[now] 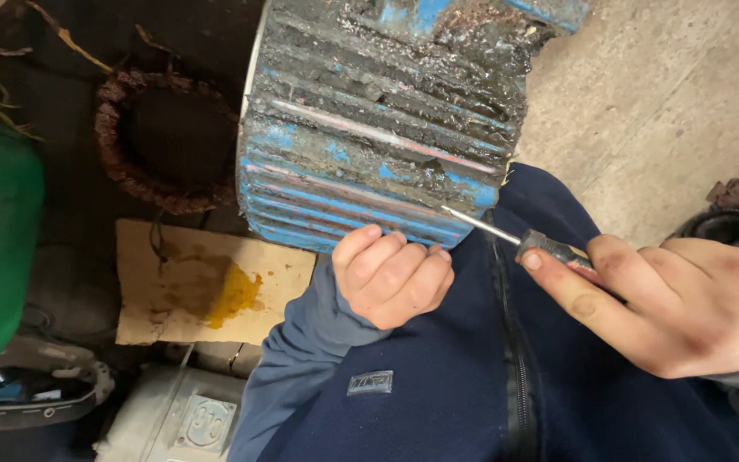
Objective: Scraping and cleaning debris from the exterior fins of an electric motor housing using a knife and a screwdriver.
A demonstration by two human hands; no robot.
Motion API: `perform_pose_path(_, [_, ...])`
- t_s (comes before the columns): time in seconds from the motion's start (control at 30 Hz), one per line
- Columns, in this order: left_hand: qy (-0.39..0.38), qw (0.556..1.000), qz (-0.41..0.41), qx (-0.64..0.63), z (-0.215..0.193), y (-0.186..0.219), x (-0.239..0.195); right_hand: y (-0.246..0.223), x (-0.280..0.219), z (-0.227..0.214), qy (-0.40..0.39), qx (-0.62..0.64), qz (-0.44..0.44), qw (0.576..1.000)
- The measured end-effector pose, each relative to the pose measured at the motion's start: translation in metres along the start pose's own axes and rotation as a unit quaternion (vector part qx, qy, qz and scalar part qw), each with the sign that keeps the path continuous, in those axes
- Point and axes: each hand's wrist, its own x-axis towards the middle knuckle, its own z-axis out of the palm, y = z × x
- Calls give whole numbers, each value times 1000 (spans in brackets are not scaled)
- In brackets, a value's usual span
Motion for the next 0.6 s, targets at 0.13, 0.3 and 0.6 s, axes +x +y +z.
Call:
perform_pose_path(0.13, [-3,1000,13,0,0,-2,2,3,3,2,20,3,-26,999])
perform_pose_path(0.3, [-21,999,23,-21,-3,-3,15,5,9,-1,23,-2,-39,999])
perform_pose_path(0.6, [-28,997,20,-66,1,-3,20,2,12,3,13,-9,-48,999])
